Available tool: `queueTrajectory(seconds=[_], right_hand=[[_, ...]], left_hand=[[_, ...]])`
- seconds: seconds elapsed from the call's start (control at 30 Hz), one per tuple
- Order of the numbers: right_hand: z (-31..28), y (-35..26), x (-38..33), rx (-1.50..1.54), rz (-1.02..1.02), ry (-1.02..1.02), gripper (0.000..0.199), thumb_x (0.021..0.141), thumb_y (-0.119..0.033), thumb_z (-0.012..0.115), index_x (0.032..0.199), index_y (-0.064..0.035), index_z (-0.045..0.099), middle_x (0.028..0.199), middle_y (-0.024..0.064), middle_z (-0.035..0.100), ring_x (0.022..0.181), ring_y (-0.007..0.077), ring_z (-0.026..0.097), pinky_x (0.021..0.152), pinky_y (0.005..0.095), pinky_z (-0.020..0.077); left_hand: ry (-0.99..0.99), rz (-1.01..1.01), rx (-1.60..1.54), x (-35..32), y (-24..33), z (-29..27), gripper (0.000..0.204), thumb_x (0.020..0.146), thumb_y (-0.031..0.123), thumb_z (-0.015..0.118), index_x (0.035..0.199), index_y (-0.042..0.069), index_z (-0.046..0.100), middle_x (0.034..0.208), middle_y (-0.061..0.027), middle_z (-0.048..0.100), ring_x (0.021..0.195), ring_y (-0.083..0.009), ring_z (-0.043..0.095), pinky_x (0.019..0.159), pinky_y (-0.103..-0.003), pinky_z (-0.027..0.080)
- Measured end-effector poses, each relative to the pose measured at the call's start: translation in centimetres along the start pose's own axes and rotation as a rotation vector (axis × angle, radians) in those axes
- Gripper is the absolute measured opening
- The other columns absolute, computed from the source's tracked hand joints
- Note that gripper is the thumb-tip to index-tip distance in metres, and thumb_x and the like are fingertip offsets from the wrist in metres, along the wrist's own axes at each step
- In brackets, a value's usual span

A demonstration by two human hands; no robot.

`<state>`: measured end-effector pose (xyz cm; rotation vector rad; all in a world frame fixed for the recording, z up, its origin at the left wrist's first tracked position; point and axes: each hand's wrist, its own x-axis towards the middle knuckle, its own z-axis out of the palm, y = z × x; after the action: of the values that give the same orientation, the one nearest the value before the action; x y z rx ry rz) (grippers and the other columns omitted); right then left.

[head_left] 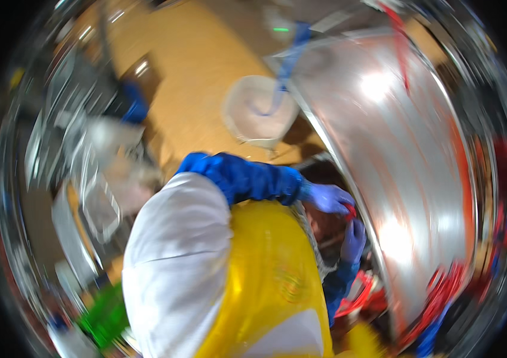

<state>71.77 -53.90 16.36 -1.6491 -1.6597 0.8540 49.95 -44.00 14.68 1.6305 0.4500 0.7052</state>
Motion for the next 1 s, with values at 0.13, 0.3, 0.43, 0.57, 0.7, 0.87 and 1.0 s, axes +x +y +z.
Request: queueTrajectory(seconds=[0.13, 0.3, 0.43, 0.57, 0.7, 0.87, 1.0], right_hand=[[6.3, 2.9, 1.6, 0.109, 0.132, -0.375, 0.026, 0.101, -0.023, 0.059, 0.106, 0.0007, 0.068, 0.099, 0.0076, 0.067, 0.09, 0.0126, 0.058, 0.079, 0.0304, 0.0485], [7.2, 2.7, 1.4, -0.092, 0.128, -0.845, 0.028, 0.099, -0.024, 0.06, 0.104, 0.0022, 0.069, 0.088, 0.0064, 0.069, 0.083, 0.0125, 0.06, 0.077, 0.0301, 0.0497], [8.5, 5.6, 3.7, -0.169, 0.118, -0.832, 0.03, 0.098, -0.026, 0.061, 0.106, 0.0021, 0.069, 0.092, 0.0094, 0.07, 0.087, 0.0147, 0.062, 0.08, 0.033, 0.0507], [8.7, 6.2, 5.9, -0.232, 0.115, -0.802, 0.032, 0.098, -0.028, 0.062, 0.106, 0.0019, 0.069, 0.094, 0.0101, 0.071, 0.09, 0.0145, 0.062, 0.083, 0.0341, 0.0516], [10.0, 8.2, 7.4, -0.191, 0.056, -0.758, 0.029, 0.097, -0.029, 0.063, 0.104, -0.0013, 0.069, 0.091, 0.0133, 0.069, 0.085, 0.0204, 0.065, 0.079, 0.0364, 0.0519], [7.3, 4.5, 4.0, -0.202, 0.148, -0.587, 0.034, 0.094, -0.036, 0.064, 0.103, -0.004, 0.07, 0.094, 0.0186, 0.07, 0.088, 0.0338, 0.068, 0.081, 0.0407, 0.0528], [4.9, 2.1, 5.0, -0.229, 0.233, -0.479, 0.036, 0.092, -0.038, 0.064, 0.104, -0.0043, 0.072, 0.097, 0.0195, 0.071, 0.092, 0.0366, 0.068, 0.083, 0.043, 0.0532]], left_hand=[[0.263, -0.253, -0.108, -7.3, -0.1, -6.6, 0.026, 0.098, 0.025, 0.06, 0.107, 0.001, 0.066, 0.094, -0.0109, 0.071, 0.088, -0.0196, 0.068, 0.082, -0.034, 0.054], [1.115, -0.223, -0.197, -24.9, 2.5, -7.5, 0.02, 0.098, 0.011, 0.053, 0.104, -0.001, 0.068, 0.097, -0.0123, 0.072, 0.087, -0.0187, 0.069, 0.084, -0.035, 0.056], [1.763, -0.068, 0.176, -42.8, 9.0, -11.1, 0.032, 0.102, 0.027, 0.052, 0.098, 0.002, 0.072, 0.089, -0.0116, 0.072, 0.08, -0.018, 0.068, 0.077, -0.034, 0.054], [2.398, -0.437, 0.522, -63.6, 14.2, -10.4, 0.03, 0.099, 0.028, 0.055, 0.101, 0.002, 0.07, 0.095, -0.0126, 0.07, 0.083, -0.0204, 0.065, 0.078, -0.034, 0.053], [2.249, -1.319, 0.865, -80.2, 8.4, -4.9, 0.037, 0.094, 0.031, 0.06, 0.114, 0.001, 0.067, 0.11, -0.0198, 0.069, 0.101, -0.0308, 0.065, 0.09, -0.04, 0.052], [1.487, -1.141, 1.074, -65.5, -9.5, -15.4, 0.04, 0.087, 0.017, 0.068, 0.123, -0.001, 0.065, 0.104, -0.023, 0.071, 0.098, -0.0329, 0.069, 0.09, -0.042, 0.054], [1.052, -0.46, 0.585, -31.4, -10.7, -18.9, 0.036, 0.092, 0.013, 0.064, 0.126, 0.002, 0.06, 0.12, -0.0171, 0.061, 0.104, -0.0271, 0.066, 0.091, -0.037, 0.053]])
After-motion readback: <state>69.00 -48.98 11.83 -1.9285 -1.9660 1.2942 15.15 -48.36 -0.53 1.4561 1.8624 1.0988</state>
